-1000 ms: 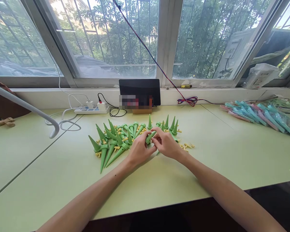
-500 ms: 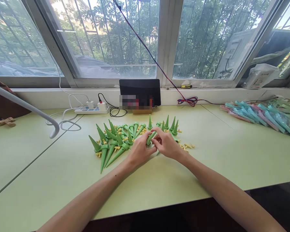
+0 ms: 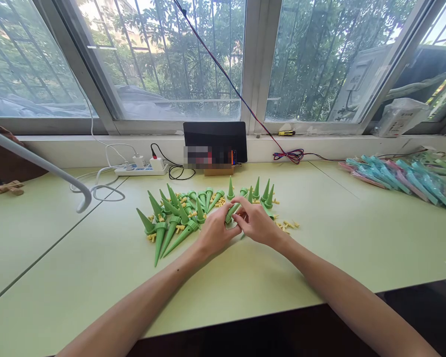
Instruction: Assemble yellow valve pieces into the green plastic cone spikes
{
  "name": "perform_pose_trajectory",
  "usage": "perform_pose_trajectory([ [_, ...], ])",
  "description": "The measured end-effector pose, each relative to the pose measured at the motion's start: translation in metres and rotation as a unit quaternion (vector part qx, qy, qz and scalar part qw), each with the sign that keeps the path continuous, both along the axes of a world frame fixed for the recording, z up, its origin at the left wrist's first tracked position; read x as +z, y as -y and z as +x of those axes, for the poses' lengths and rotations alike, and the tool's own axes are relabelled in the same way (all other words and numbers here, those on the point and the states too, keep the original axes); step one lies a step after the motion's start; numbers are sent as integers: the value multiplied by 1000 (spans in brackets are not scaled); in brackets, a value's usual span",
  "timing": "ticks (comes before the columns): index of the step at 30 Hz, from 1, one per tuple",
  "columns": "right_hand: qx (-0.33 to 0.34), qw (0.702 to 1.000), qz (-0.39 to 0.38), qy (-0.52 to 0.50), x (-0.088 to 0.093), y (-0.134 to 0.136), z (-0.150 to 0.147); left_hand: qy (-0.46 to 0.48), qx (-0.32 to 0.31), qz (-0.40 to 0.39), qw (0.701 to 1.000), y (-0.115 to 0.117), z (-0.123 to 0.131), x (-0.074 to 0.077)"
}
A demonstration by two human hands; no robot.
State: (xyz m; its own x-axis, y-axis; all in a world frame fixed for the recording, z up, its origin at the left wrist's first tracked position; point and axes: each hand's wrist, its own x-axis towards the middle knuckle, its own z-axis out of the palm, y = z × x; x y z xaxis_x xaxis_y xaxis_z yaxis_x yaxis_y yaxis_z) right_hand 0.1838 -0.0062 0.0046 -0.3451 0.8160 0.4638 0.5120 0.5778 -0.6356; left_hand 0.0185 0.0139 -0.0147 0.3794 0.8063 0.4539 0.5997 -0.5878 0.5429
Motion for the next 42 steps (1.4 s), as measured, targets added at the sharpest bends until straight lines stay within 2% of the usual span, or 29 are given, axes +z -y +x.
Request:
perform_pose_trajectory([
  [10,-1,1000,-1,5,-2,-1,0,8,1,6,1000,-2,0,-5],
  [42,1,1000,-13,-3,-2,-1,0,12,-7,5,1000,-3,-1,-5],
])
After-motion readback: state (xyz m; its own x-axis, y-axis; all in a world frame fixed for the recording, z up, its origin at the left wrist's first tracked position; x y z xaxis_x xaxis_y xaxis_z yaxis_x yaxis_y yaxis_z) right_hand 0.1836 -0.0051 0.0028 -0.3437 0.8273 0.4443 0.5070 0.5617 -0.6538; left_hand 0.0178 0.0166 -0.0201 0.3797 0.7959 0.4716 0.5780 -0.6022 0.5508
